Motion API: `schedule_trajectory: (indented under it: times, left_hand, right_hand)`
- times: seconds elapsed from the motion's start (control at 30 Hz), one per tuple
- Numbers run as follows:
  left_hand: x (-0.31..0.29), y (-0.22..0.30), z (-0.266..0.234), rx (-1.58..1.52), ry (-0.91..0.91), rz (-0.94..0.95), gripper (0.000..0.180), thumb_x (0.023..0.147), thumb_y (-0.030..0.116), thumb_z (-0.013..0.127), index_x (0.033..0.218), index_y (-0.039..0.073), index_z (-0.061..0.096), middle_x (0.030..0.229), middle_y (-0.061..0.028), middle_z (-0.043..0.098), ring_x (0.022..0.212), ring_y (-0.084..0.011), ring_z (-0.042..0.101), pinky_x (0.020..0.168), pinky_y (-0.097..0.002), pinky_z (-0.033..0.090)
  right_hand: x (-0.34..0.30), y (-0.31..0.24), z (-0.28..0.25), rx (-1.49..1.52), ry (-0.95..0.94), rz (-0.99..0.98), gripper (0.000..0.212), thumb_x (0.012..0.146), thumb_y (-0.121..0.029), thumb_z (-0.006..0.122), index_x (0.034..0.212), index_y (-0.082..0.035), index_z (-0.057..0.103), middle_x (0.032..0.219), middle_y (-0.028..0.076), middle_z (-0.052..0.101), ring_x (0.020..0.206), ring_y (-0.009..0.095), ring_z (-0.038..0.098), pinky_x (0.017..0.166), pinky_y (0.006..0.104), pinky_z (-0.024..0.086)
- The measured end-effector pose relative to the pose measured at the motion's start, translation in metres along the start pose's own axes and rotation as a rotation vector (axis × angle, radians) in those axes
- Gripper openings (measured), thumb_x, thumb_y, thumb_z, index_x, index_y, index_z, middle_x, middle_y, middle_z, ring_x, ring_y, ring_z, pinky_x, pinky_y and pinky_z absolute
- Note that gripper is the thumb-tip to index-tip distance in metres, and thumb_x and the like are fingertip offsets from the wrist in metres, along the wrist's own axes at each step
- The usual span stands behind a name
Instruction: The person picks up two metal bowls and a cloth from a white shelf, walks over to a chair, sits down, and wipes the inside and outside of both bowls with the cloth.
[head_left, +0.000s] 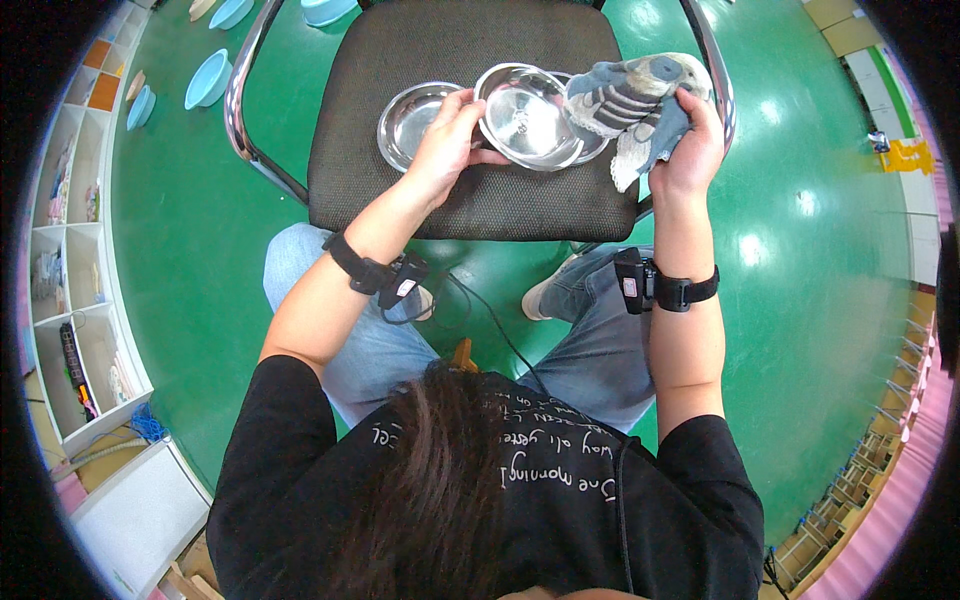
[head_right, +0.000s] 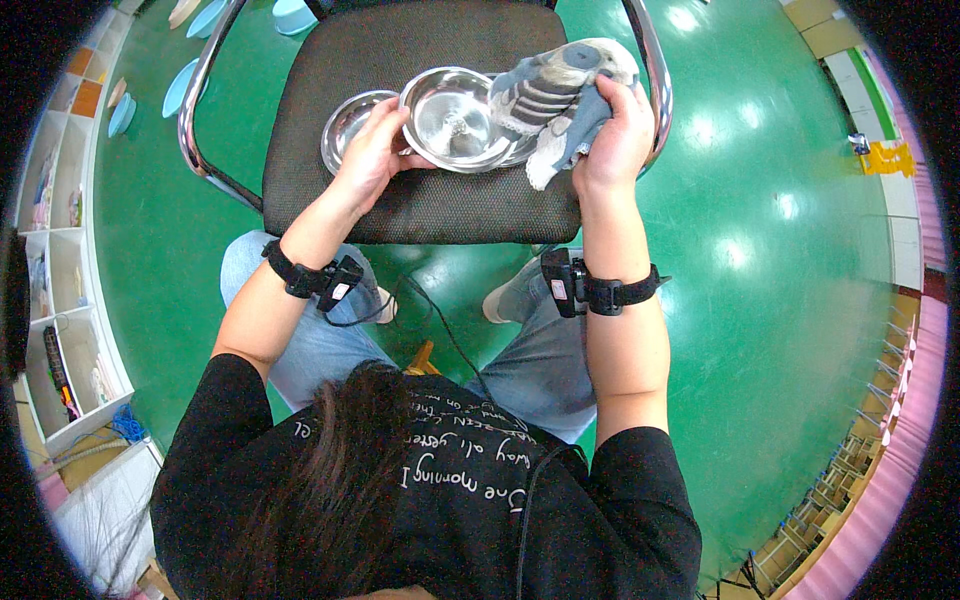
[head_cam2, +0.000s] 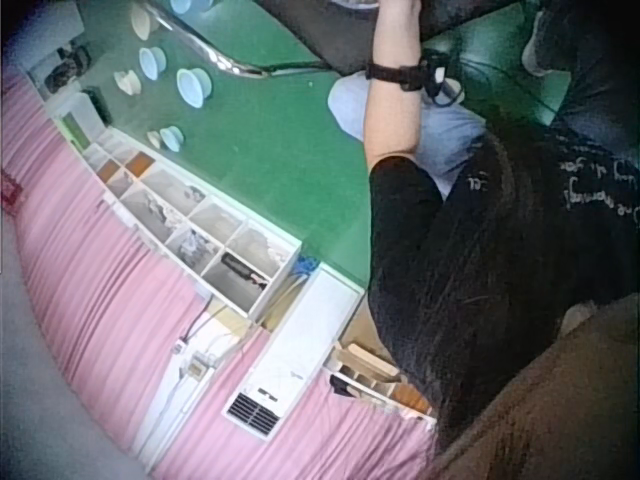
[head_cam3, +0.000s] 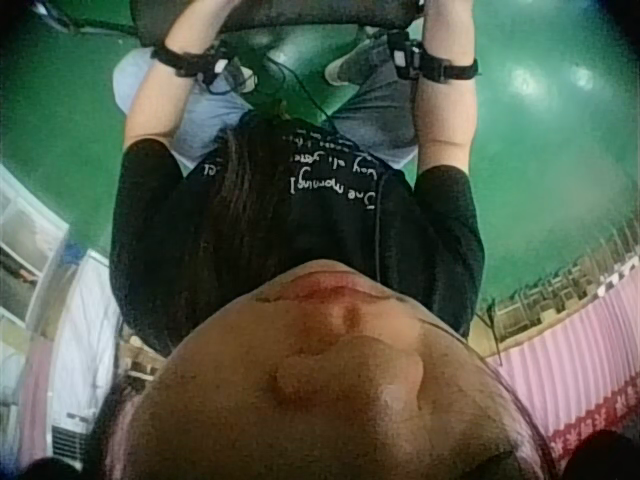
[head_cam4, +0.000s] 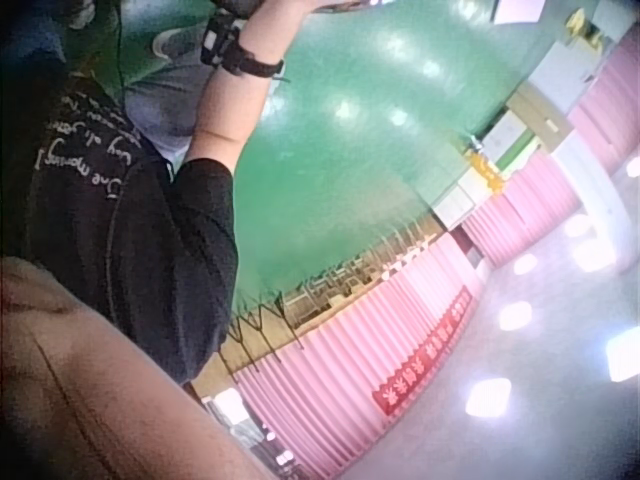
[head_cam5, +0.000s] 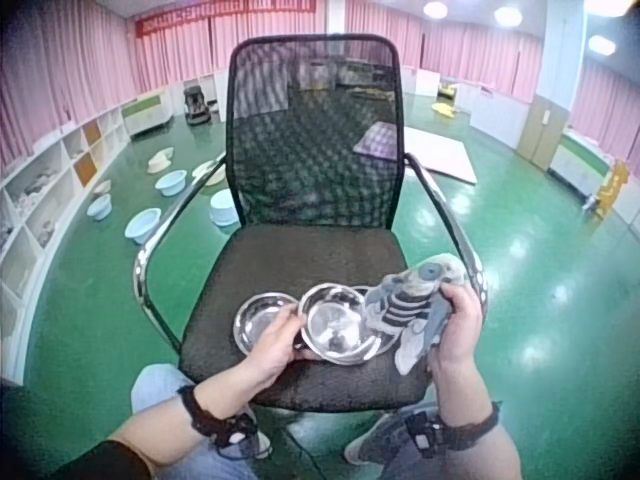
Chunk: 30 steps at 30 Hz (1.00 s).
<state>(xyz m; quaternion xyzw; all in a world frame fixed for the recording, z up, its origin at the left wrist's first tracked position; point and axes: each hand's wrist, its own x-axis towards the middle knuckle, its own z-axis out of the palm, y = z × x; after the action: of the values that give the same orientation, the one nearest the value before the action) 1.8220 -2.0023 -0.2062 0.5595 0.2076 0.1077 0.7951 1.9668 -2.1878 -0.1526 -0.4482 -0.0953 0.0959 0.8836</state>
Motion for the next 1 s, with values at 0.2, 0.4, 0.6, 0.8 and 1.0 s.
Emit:
schedule_trajectory:
  times: [0.2, 0.4, 0.6, 0.8, 1.0]
  left_hand:
    - [-0.001, 0.000, 0.009, -0.055, -0.093, -0.025, 0.058, 0.093, 0.022, 0.047, 0.136, -0.002, 0.016, 0.120, -0.0186, 0.046, 0.101, -0.0266, 0.057, 0.081, -0.0420, 0.055]
    - [0.002, -0.013, 0.008, -0.002, -0.106, -0.033, 0.061, 0.093, 0.020, 0.051, 0.136, -0.003, 0.014, 0.120, -0.0198, 0.044, 0.101, -0.0264, 0.057, 0.084, -0.0406, 0.054]
    - [0.004, -0.016, 0.010, 0.023, -0.105, -0.035, 0.066, 0.092, 0.021, 0.054, 0.137, -0.004, 0.013, 0.111, -0.0160, 0.046, 0.100, -0.0258, 0.057, 0.084, -0.0391, 0.054]
    - [0.006, -0.018, 0.009, 0.081, -0.123, -0.067, 0.063, 0.091, 0.021, 0.055, 0.136, -0.003, 0.019, 0.103, -0.0127, 0.048, 0.091, -0.0222, 0.060, 0.078, -0.0360, 0.056]
    - [0.009, -0.021, 0.005, 0.193, -0.155, -0.114, 0.054, 0.091, 0.020, 0.056, 0.133, -0.003, 0.032, 0.100, -0.0107, 0.049, 0.079, -0.0156, 0.058, 0.065, -0.0296, 0.058]
  right_hand:
    - [-0.001, -0.003, 0.004, 0.030, 0.057, -0.049, 0.019, 0.082, -0.003, 0.048, 0.095, 0.002, 0.060, 0.094, 0.011, 0.064, 0.087, 0.020, 0.062, 0.080, 0.0305, 0.048]
    - [-0.003, -0.004, 0.006, 0.042, 0.063, -0.055, 0.019, 0.082, -0.003, 0.048, 0.096, 0.002, 0.059, 0.094, 0.010, 0.063, 0.087, 0.020, 0.062, 0.080, 0.0303, 0.048]
    - [-0.001, -0.001, 0.002, 0.037, 0.059, -0.046, 0.018, 0.082, -0.003, 0.048, 0.095, 0.001, 0.060, 0.093, 0.009, 0.064, 0.086, 0.019, 0.062, 0.079, 0.0295, 0.048]
    - [-0.002, -0.002, 0.002, 0.049, 0.030, -0.027, 0.019, 0.082, -0.003, 0.048, 0.096, 0.001, 0.059, 0.094, 0.009, 0.063, 0.088, 0.019, 0.061, 0.080, 0.0297, 0.048]
    - [-0.003, -0.002, 0.004, 0.053, 0.030, -0.026, 0.021, 0.082, -0.003, 0.047, 0.100, 0.001, 0.058, 0.097, 0.010, 0.063, 0.089, 0.020, 0.062, 0.080, 0.0305, 0.048]
